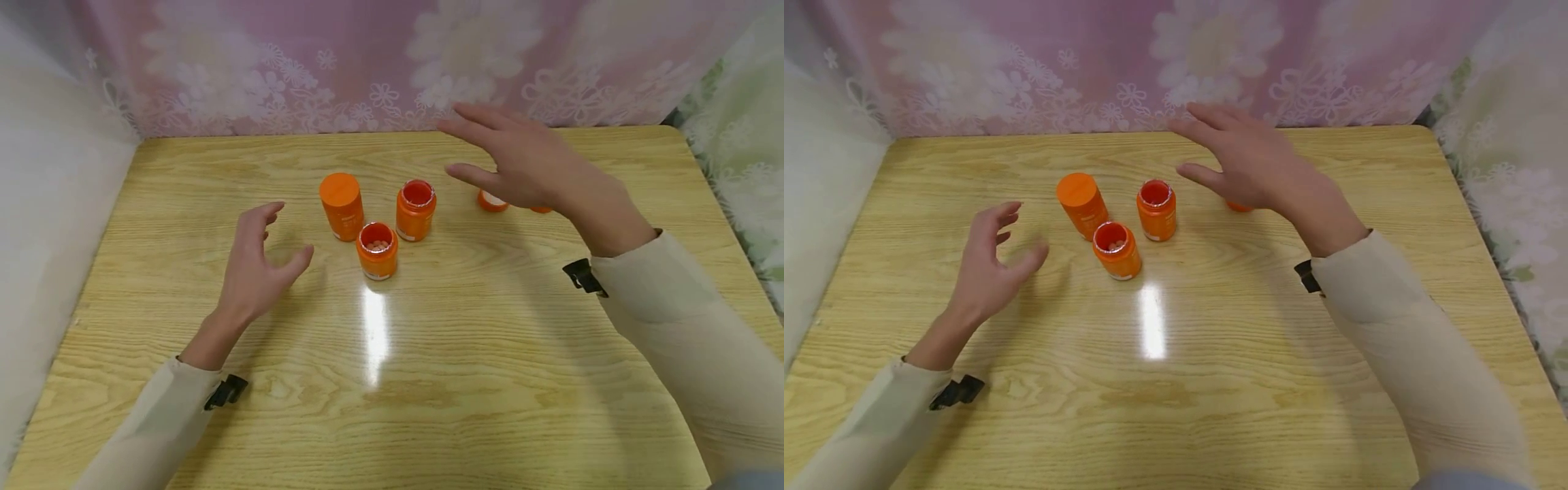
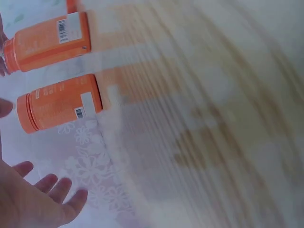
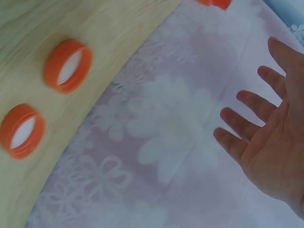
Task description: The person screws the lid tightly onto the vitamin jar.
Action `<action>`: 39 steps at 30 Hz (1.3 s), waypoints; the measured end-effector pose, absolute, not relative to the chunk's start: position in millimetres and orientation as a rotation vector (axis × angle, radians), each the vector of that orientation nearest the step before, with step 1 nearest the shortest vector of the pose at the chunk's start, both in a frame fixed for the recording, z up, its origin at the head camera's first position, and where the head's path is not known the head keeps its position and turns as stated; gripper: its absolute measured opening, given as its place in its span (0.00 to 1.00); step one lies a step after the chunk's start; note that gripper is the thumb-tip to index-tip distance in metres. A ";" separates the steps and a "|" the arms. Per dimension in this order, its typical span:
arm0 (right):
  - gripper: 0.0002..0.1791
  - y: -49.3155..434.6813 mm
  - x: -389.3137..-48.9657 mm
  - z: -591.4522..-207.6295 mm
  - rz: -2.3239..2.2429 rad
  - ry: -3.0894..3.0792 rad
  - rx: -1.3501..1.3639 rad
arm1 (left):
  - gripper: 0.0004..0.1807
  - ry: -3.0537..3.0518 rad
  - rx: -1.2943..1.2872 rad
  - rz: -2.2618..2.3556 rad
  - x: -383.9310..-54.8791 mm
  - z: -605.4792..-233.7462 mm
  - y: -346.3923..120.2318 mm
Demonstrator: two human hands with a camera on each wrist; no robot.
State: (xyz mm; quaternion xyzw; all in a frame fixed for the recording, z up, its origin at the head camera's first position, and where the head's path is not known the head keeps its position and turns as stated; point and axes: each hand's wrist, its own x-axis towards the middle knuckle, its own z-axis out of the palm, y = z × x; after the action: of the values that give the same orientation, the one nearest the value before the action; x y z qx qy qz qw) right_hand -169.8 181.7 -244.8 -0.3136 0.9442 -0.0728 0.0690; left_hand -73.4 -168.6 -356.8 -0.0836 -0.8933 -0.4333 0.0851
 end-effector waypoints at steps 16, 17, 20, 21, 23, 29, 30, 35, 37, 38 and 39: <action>0.41 256.7 -143.5 -297.1 -0.041 2.954 -0.765 | 0.51 -2.696 -0.531 -0.330 -67.6 -365.2 -178.1; 0.41 259.8 -142.3 -300.1 -0.035 2.947 -0.744 | 0.52 -2.709 -0.533 -0.310 -67.3 -365.4 -178.4; 0.43 268.3 -138.7 -309.4 -0.024 2.934 -0.694 | 0.54 -2.737 -0.546 -0.266 -66.4 -366.4 -178.4; 0.43 270.8 -137.4 -312.2 -0.023 2.935 -0.682 | 0.54 -2.738 -0.555 -0.253 -66.2 -366.9 -178.3; 0.43 275.5 -135.0 -317.3 -0.029 2.939 -0.668 | 0.54 -2.730 -0.570 -0.234 -66.0 -368.2 -178.0; 0.43 290.3 -129.1 -326.8 -0.088 2.946 -0.614 | 0.54 -2.682 -0.596 -0.229 -66.1 -371.2 -177.8; 0.43 293.3 -128.4 -328.0 -0.096 2.941 -0.599 | 0.54 -2.682 -0.596 -0.229 -66.1 -371.3 -177.8; 0.43 307.3 -127.3 -334.3 -0.130 2.921 -0.544 | 0.54 -2.700 -0.589 -0.216 -66.1 -371.0 -177.5; 0.43 312.3 -128.1 -337.0 -0.147 2.918 -0.535 | 0.54 -2.701 -0.587 -0.210 -66.1 -371.0 -177.4; 0.43 314.7 -128.5 -338.2 -0.157 2.916 -0.530 | 0.54 -2.699 -0.587 -0.208 -66.2 -371.0 -177.4; 0.43 317.0 -129.1 -339.2 -0.167 2.916 -0.530 | 0.54 -2.697 -0.586 -0.208 -66.3 -370.9 -177.4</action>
State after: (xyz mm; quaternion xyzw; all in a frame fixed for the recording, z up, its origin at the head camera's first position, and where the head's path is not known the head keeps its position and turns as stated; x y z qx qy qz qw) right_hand -129.1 317.0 -339.2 -0.1777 0.9787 -0.0559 0.0863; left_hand -66.3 -177.4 -370.9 -0.2082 -0.9575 -0.0739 0.1857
